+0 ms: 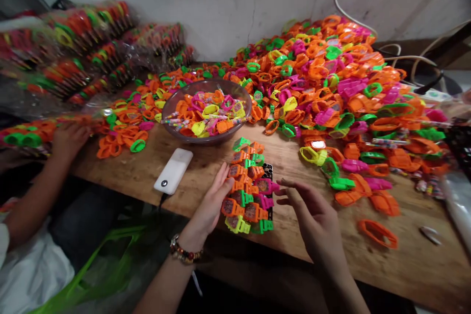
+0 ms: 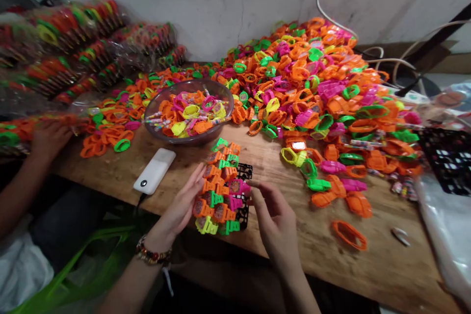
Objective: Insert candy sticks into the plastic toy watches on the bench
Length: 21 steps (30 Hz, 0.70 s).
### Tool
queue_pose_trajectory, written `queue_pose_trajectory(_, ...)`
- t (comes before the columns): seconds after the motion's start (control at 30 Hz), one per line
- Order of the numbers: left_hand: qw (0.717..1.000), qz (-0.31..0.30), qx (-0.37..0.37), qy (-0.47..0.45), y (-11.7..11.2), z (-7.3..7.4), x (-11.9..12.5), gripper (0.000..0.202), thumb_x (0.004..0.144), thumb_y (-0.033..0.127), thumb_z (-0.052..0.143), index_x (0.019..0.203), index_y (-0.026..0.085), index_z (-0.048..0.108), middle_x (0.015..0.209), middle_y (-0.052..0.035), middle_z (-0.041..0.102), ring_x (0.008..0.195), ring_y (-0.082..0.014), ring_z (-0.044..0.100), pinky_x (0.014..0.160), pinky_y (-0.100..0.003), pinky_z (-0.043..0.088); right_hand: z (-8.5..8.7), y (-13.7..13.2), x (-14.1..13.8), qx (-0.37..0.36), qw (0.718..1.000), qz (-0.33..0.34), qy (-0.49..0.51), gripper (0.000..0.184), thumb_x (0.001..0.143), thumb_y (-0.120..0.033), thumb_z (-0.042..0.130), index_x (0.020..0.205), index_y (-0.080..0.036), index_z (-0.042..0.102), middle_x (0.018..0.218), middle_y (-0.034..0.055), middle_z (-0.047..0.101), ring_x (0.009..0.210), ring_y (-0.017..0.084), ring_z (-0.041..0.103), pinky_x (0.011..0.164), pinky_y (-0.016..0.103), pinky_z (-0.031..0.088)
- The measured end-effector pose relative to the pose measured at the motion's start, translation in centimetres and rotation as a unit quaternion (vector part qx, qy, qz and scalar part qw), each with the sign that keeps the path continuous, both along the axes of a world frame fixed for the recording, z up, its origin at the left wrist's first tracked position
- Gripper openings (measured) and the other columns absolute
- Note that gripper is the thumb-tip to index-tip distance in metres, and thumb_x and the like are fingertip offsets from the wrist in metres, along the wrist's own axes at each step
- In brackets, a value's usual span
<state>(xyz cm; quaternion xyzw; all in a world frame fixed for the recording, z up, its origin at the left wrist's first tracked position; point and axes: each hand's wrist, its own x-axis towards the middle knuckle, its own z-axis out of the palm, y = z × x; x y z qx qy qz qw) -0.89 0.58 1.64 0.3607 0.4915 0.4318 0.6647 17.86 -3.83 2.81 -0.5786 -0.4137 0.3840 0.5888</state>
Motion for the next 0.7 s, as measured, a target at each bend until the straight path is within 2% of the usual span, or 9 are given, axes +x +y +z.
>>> queue_pose_trajectory(0.07, 0.998, 0.014, -0.019, -0.054, 0.0, -0.6, -0.5, 0.058, 0.081, 0.040, 0.066, 0.135, 0.023, 0.052, 0.145, -0.0070, 0.048, 0.136, -0.0234, 0.041, 0.113, -0.036, 0.034, -0.2, 0.5, 0.2, -0.014, 1.000, 0.007, -0.010, 0.028, 0.081, -0.043, 0.064, 0.096, -0.020, 0.067, 0.093, 0.0068, 0.072, 0.072, 0.018, 0.068, 0.069, 0.034, 0.058)
queue_pose_trajectory(0.13, 0.998, 0.024, -0.024, -0.058, -0.1, -1.9, -1.3, 0.050, 0.079, 0.040, 0.067, 0.125, 0.019, 0.061, 0.133, -0.0098, 0.060, 0.126, -0.0256, 0.052, 0.106, -0.038, 0.042, -1.0, 0.9, 0.7, -0.028, 0.999, 0.003, -0.026, 0.030, 0.080, -0.044, 0.064, 0.099, -0.021, 0.067, 0.099, 0.0081, 0.072, 0.075, 0.018, 0.067, 0.071, 0.035, 0.058)
queue_pose_trajectory(0.23, 0.998, 0.003, 0.043, 0.044, -0.1, -4.3, -2.4, 0.041, 0.085, 0.039, 0.055, 0.119, 0.017, 0.064, 0.123, -0.0117, 0.066, 0.112, -0.0248, 0.062, 0.096, -0.041, 0.049, -3.1, 1.6, 1.4, -0.042, 0.997, 0.055, -0.026, 0.031, 0.081, -0.043, 0.062, 0.103, -0.021, 0.066, 0.103, 0.0089, 0.072, 0.077, 0.019, 0.068, 0.069, 0.035, 0.057)
queue_pose_trajectory(0.33, 0.981, -0.034, 0.124, 0.148, 0.5, -5.9, -2.9, 0.032, 0.078, 0.029, 0.062, 0.107, 0.017, 0.070, 0.118, -0.0110, 0.068, 0.108, -0.0244, 0.063, 0.097, -0.042, 0.049, -5.7, 2.2, 1.4, -0.055, 0.983, 0.163, -0.058, 0.030, 0.079, -0.041, 0.061, 0.100, -0.020, 0.067, 0.096, 0.0087, 0.074, 0.082, 0.023, 0.070, 0.070, 0.035, 0.057)
queue_pose_trajectory(0.4, 0.972, -0.042, 0.152, 0.176, 1.1, -6.1, -2.9, 0.025, 0.068, 0.018, 0.069, 0.093, 0.018, 0.073, 0.115, -0.0097, 0.068, 0.109, -0.0244, 0.061, 0.101, -0.041, 0.045, -7.1, 2.5, 1.1, -0.049, 0.973, 0.188, -0.125, 0.027, 0.077, -0.040, 0.059, 0.091, -0.019, 0.070, 0.089, 0.0087, 0.075, 0.082, 0.025, 0.070, 0.071, 0.036, 0.056)
queue_pose_trajectory(0.47, 0.963, -0.053, 0.176, 0.197, 1.7, -6.0, -2.7, 0.021, 0.066, 0.010, 0.066, 0.084, 0.018, 0.073, 0.114, -0.0082, 0.067, 0.107, -0.0231, 0.060, 0.101, -0.039, 0.044, -7.9, 2.8, 0.7, -0.036, 0.966, 0.176, -0.186, 0.024, 0.075, -0.039, 0.058, 0.081, -0.019, 0.070, 0.083, 0.0087, 0.075, 0.077, 0.026, 0.070, 0.068, 0.036, 0.055)
queue_pose_trajectory(0.57, 0.944, -0.075, 0.226, 0.230, 1.9, -5.6, -2.5, 0.022, 0.071, 0.007, 0.058, 0.086, 0.019, 0.071, 0.113, -0.0071, 0.066, 0.102, -0.0201, 0.061, 0.093, -0.034, 0.049, -8.2, 3.2, 0.2, -0.031, 0.962, 0.158, -0.221, 0.022, 0.071, -0.038, 0.059, 0.073, -0.019, 0.070, 0.075, 0.0089, 0.074, 0.070, 0.026, 0.069, 0.062, 0.033, 0.053)
queue_pose_trajectory(0.7, 0.896, -0.095, 0.299, 0.314, 1.4, -5.5, -2.5, 0.020, 0.081, 0.010, 0.051, 0.087, 0.018, 0.069, 0.100, -0.0063, 0.068, 0.088, -0.0172, 0.064, 0.078, -0.028, 0.053, -8.0, 3.5, -0.4, -0.025, 0.961, 0.138, -0.239, 0.020, 0.071, -0.034, 0.056, 0.071, -0.020, 0.069, 0.072, 0.0078, 0.073, 0.065, 0.023, 0.067, 0.058, 0.030, 0.051)
